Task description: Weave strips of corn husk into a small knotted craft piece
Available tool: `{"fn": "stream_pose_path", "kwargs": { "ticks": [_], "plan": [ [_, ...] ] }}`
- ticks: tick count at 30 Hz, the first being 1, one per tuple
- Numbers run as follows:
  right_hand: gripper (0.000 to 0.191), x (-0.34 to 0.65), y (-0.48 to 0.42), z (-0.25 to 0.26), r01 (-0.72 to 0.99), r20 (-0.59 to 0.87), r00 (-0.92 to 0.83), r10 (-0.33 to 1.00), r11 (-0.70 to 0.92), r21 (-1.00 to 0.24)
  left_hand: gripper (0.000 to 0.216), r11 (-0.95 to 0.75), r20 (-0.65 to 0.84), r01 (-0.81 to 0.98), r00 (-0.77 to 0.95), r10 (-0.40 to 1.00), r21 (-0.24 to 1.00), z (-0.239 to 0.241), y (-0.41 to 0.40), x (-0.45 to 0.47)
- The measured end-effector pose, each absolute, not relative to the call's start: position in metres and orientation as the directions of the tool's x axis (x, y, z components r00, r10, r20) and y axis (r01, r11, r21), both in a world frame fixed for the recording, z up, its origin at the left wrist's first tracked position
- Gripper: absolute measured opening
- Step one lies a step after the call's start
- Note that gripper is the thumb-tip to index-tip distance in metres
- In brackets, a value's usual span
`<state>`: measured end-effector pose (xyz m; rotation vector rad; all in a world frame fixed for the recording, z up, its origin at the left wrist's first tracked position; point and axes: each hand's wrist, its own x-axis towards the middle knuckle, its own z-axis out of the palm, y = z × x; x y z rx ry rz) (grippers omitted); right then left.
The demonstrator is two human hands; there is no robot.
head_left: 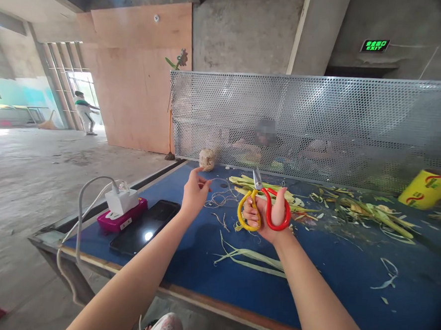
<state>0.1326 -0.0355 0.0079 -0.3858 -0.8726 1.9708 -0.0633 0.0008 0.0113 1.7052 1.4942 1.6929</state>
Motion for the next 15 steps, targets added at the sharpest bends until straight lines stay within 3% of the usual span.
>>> {"fn": "stream_pose_path", "kwargs": {
  "ticks": [4, 8, 15],
  "plan": [
    [0.083, 0.130, -0.037, 0.004, -0.437, 0.018, -0.749, 0.662, -0.474, -0.764, 0.042, -0.409, 0.547, 0.435, -0.260, 0.796, 0.802, 0.014, -0.002, -0.064],
    [0.084, 0.126, -0.038, -0.002, -0.268, -0.019, -0.876, 0.483, -0.517, -0.813, 0.042, -0.410, 0.568, 0.454, -0.297, 0.767, 0.791, 0.017, -0.002, -0.068],
    [0.078, 0.123, -0.037, -0.009, -0.220, -0.051, -0.895, 0.443, -0.538, -0.814, 0.043, -0.454, 0.627, 0.524, -0.215, 0.748, 0.721, 0.016, -0.003, -0.065]
  ]
}}
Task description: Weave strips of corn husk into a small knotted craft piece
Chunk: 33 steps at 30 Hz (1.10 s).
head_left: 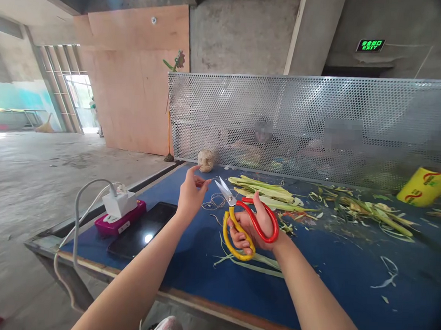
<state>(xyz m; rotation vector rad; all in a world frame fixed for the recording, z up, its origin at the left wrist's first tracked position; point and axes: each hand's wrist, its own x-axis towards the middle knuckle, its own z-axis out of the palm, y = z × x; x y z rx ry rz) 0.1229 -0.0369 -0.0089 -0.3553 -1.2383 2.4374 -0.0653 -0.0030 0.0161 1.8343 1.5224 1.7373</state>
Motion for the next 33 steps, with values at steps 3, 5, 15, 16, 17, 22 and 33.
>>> {"fn": "stream_pose_path", "kwargs": {
  "ticks": [3, 5, 15, 16, 17, 22, 33],
  "plan": [
    [0.077, 0.123, -0.037, -0.009, -0.220, -0.064, -0.884, 0.462, -0.534, -0.817, 0.043, -0.462, 0.641, 0.555, -0.178, 0.746, 0.692, 0.015, -0.003, -0.064],
    [0.076, 0.122, -0.038, -0.007, -0.211, -0.076, -0.879, 0.470, -0.528, -0.822, 0.042, -0.471, 0.649, 0.571, -0.147, 0.747, 0.672, 0.014, -0.003, -0.063],
    [0.076, 0.120, -0.039, -0.004, -0.185, -0.088, -0.876, 0.475, -0.497, -0.848, 0.042, -0.504, 0.665, 0.613, -0.046, 0.745, 0.608, 0.018, -0.009, -0.060],
    [0.076, 0.121, -0.039, -0.004, -0.184, -0.087, -0.876, 0.474, -0.496, -0.849, 0.042, -0.506, 0.666, 0.616, -0.040, 0.745, 0.604, 0.018, -0.009, -0.060],
    [0.077, 0.121, -0.038, -0.005, -0.181, -0.088, -0.877, 0.472, -0.496, -0.849, 0.042, -0.509, 0.667, 0.618, -0.034, 0.744, 0.599, 0.017, -0.008, -0.060],
    [0.076, 0.122, -0.039, -0.003, -0.149, -0.112, -0.873, 0.475, -0.479, -0.865, 0.042, -0.522, 0.677, 0.622, -0.017, 0.736, 0.583, 0.016, -0.007, -0.061],
    [0.076, 0.121, -0.043, 0.004, -0.132, -0.152, -0.811, 0.564, -0.431, -0.893, 0.040, -0.536, 0.693, 0.618, -0.021, 0.721, 0.575, 0.016, -0.007, -0.061]
  ]
}}
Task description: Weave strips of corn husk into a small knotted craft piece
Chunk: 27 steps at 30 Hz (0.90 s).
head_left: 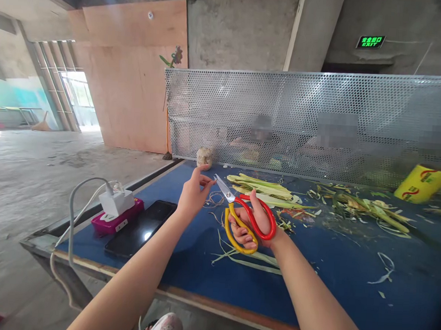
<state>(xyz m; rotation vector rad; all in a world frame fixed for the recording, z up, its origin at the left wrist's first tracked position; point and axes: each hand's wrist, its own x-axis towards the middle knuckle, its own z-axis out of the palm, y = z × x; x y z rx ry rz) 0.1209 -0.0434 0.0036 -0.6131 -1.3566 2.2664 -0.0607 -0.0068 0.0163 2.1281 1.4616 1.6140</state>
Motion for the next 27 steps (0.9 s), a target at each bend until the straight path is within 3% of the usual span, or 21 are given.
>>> {"fn": "stream_pose_path", "kwargs": {
  "ticks": [9, 16, 19, 27],
  "plan": [
    [0.075, 0.121, -0.045, 0.007, -0.107, -0.200, -0.778, 0.595, -0.440, -0.892, 0.041, -0.540, 0.697, 0.590, -0.055, 0.715, 0.600, 0.018, -0.008, -0.059],
    [0.081, 0.120, -0.050, 0.010, -0.196, -0.125, -0.796, 0.593, -0.447, -0.873, 0.042, -0.578, 0.737, 0.563, -0.085, 0.670, 0.591, 0.024, -0.011, -0.056],
    [0.083, 0.126, -0.062, 0.016, -0.219, -0.162, -0.786, 0.596, -0.515, -0.829, 0.043, -0.601, 0.745, 0.547, -0.067, 0.663, 0.583, 0.026, -0.014, -0.051],
    [0.082, 0.143, -0.092, 0.020, -0.261, -0.313, -0.719, 0.620, -0.658, -0.706, 0.067, -0.670, 0.652, 0.490, 0.242, 0.719, 0.558, 0.022, -0.019, -0.044]
  ]
}}
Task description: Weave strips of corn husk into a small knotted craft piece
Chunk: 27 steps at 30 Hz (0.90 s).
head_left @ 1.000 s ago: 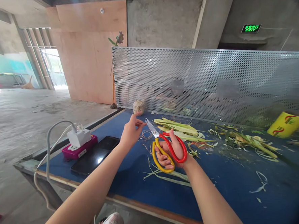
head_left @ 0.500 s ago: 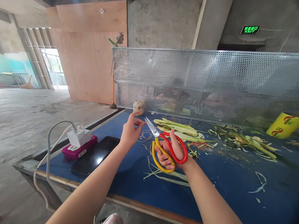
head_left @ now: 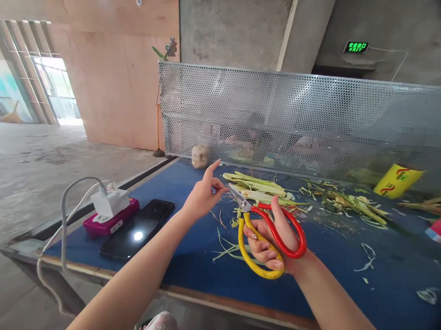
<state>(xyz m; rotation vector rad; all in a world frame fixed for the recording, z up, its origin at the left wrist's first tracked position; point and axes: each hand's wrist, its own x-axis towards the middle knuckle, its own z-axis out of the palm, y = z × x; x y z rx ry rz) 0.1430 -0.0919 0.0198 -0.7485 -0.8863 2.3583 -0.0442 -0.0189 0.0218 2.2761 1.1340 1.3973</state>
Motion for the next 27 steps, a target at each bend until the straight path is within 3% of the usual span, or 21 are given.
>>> {"fn": "stream_pose_path", "kwargs": {
  "ticks": [4, 8, 14, 17, 19, 21, 23, 24, 26, 27],
  "plan": [
    [0.084, 0.143, -0.091, 0.018, -0.281, -0.326, -0.706, 0.629, -0.671, -0.686, 0.070, -0.677, 0.635, 0.481, 0.277, 0.721, 0.558, 0.022, -0.020, -0.050],
    [0.080, 0.158, -0.086, 0.016, -0.396, -0.273, -0.601, 0.751, -0.577, -0.715, 0.071, -0.655, 0.632, 0.503, 0.249, 0.734, 0.563, 0.025, -0.018, -0.058],
    [0.071, 0.186, -0.096, 0.018, -0.436, -0.275, -0.444, 0.853, -0.474, -0.765, 0.052, -0.607, 0.411, 0.622, 0.448, 0.794, 0.494, 0.012, -0.005, -0.060],
    [0.068, 0.190, -0.106, 0.023, -0.370, -0.297, -0.334, 0.894, -0.415, -0.831, 0.059, -0.600, 0.355, 0.656, 0.484, 0.800, 0.459, 0.003, 0.000, -0.057],
    [0.063, 0.192, -0.111, 0.027, -0.216, -0.331, -0.207, 0.921, -0.373, -0.902, 0.067, -0.584, 0.347, 0.690, 0.471, 0.811, 0.429, -0.001, 0.002, -0.057],
    [0.056, 0.198, -0.114, 0.029, 0.092, -0.332, -0.006, 0.943, -0.331, -0.939, 0.068, -0.567, 0.347, 0.719, 0.453, 0.821, 0.403, -0.002, 0.003, -0.056],
    [0.050, 0.208, -0.115, 0.030, 0.510, -0.202, 0.218, 0.955, -0.288, -0.810, 0.061, -0.553, 0.344, 0.738, 0.441, 0.829, 0.387, -0.003, 0.004, -0.056],
    [0.048, 0.214, -0.115, 0.030, 0.705, -0.022, 0.274, 0.961, -0.217, -0.675, 0.056, -0.545, 0.340, 0.746, 0.435, 0.834, 0.382, -0.003, 0.004, -0.056],
    [0.042, 0.228, -0.114, 0.029, 0.785, 0.073, 0.318, 0.945, -0.220, -0.579, 0.049, -0.525, 0.329, 0.765, 0.421, 0.845, 0.372, -0.004, 0.005, -0.056],
    [0.043, 0.235, -0.114, 0.027, 0.842, 0.130, 0.369, 0.920, -0.272, -0.466, 0.048, -0.512, 0.324, 0.779, 0.409, 0.853, 0.363, -0.005, 0.006, -0.056]
  ]
}}
